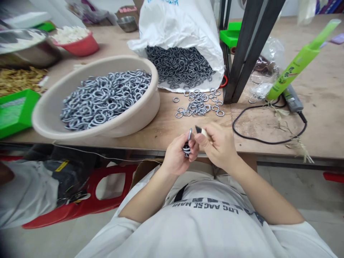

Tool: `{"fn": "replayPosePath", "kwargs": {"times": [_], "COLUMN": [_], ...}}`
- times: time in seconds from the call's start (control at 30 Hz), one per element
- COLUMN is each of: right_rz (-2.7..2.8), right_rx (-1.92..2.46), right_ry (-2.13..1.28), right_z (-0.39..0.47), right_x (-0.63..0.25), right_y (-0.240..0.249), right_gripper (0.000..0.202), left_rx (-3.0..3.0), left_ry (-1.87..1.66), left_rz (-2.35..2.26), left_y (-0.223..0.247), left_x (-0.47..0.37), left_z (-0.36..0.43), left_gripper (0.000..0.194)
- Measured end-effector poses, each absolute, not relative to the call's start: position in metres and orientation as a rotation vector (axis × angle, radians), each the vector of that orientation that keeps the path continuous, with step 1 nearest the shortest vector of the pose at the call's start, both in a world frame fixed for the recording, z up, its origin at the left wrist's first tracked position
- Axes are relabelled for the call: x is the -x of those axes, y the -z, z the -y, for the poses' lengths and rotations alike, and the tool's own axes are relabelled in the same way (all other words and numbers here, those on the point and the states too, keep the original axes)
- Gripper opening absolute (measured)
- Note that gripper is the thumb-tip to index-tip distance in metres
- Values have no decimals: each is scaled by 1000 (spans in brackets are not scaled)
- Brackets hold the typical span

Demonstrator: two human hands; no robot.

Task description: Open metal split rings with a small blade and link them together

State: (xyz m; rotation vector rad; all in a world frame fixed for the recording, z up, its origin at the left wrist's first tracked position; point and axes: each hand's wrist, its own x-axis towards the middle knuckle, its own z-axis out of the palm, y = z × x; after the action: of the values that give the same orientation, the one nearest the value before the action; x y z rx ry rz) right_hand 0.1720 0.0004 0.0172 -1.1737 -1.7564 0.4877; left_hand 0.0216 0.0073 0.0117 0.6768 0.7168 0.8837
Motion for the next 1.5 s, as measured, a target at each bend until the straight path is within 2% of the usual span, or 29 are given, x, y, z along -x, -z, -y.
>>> {"fn": "replayPosePath", "kwargs": {"times": [0.23,0.43,0.63,0.73,0.83,0.93,1.0,1.07,1.17,1.23,1.33,1.5], "right_rz": [2060,2081,1799,1822,1916,1944,1934,1857,1529,1325,1172,1224], "right_rx": [1259,1267,1681,1787,1848,1861,1837,1730,1388,1223,1153,1169], "right_ry": [-321,-418,-290,-168,-90,-110,-106,-290,-969,-1234,-1253,-1022], "right_z": [11,13,-29,-58,-75,-81,-77,-68,-42,-24,-6,-2], "right_x": [-173,-173,-212,-234,-243,-242,-236,-225,-198,-176,-150,-148], "right_y": [-22,-25,-2,12,21,22,19,13,2,-2,-3,-2], "right_gripper": [40,38,48,34,30,19,17,22,35,39,38,35], "left_rx": [-629,-692,-880,-833,-806,-781,-769,-770,-824,-878,-941,-893], "left_ry": [-928,-905,-768,-832,-889,-945,-975,-997,-1032,-1052,-1097,-1116], "left_rz": [-809,-809,-616,-688,-747,-772,-801,-835,-876,-888,-899,-807], "left_y": [-12,-8,-4,-6,-8,-7,-3,2,8,10,10,6], "left_x": [-24,-21,-15,-10,-4,2,3,2,-7,-15,-24,-22], "left_z": [-2,-4,5,0,-12,-21,-24,-26,-25,-22,-16,-12], "left_gripper": [40,38,46,41,32,38,35,36,41,42,40,42]}}
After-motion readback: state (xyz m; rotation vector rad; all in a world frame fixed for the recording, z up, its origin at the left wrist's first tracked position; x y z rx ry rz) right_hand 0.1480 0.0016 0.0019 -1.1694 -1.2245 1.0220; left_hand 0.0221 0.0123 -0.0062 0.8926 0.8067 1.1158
